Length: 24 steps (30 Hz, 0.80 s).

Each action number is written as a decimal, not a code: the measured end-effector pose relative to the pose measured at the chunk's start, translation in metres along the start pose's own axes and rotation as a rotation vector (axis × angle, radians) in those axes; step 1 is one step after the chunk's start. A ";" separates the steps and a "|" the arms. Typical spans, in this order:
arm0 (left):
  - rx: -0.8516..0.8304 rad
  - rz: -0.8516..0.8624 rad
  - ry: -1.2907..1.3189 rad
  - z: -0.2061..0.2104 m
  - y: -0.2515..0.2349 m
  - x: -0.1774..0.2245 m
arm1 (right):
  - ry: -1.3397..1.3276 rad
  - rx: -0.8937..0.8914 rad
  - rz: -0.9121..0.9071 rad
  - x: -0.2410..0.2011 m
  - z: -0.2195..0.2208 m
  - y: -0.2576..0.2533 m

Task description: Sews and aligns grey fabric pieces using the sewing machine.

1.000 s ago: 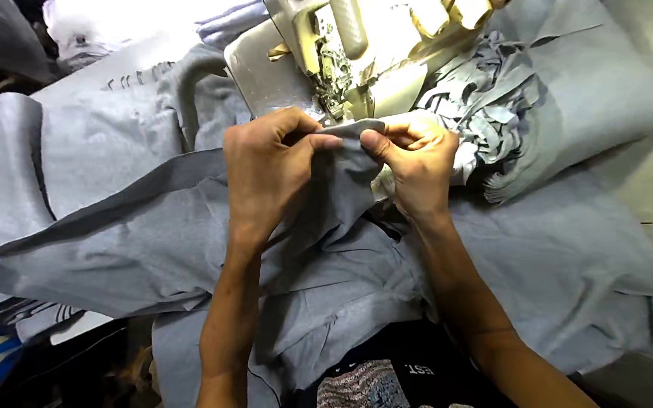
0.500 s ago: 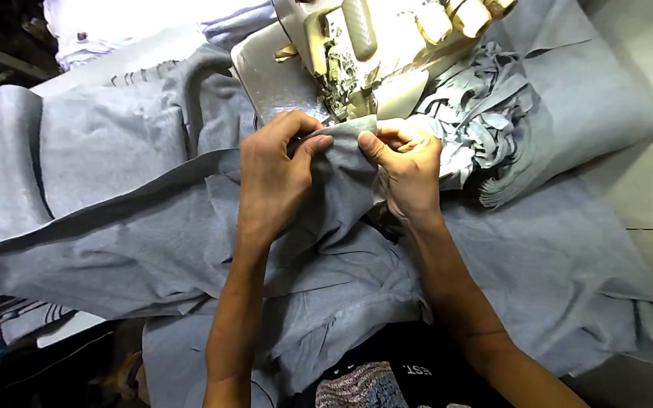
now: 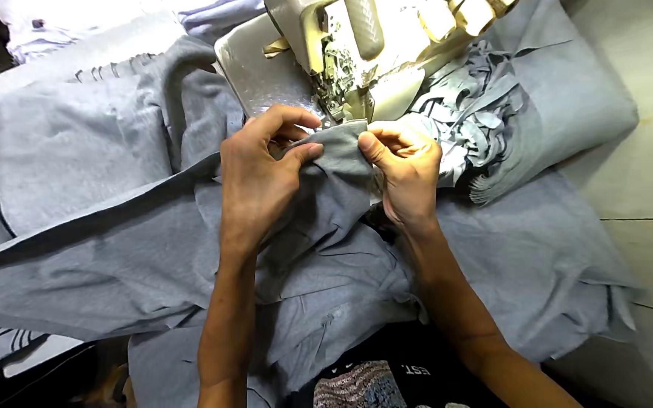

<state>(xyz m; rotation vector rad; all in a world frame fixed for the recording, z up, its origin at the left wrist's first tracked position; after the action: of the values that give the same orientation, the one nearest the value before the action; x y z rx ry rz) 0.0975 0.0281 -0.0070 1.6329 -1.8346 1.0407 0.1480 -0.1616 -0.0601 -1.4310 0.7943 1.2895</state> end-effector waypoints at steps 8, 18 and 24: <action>0.033 0.003 -0.067 0.007 0.014 0.003 | 0.133 0.041 -0.065 0.003 -0.007 0.012; 0.045 -0.056 -0.080 0.009 0.016 0.001 | 0.133 0.036 0.020 0.012 -0.003 0.012; 0.018 -0.122 -0.114 0.011 0.009 0.003 | 0.053 0.051 0.015 0.014 0.006 0.000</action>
<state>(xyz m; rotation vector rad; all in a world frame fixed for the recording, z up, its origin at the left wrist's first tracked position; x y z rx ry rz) 0.0895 0.0176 -0.0141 1.8240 -1.7756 0.9324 0.1489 -0.1543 -0.0734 -1.4263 0.8690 1.2386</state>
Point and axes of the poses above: each hand's wrist, its own y-axis away from the middle knuckle, its own z-axis out of the palm, x = y × z, the point moved 7 cm from there along -y, towards the middle knuckle, and after that the axes turned 8 degrees about -x, right-handed, at the moved point
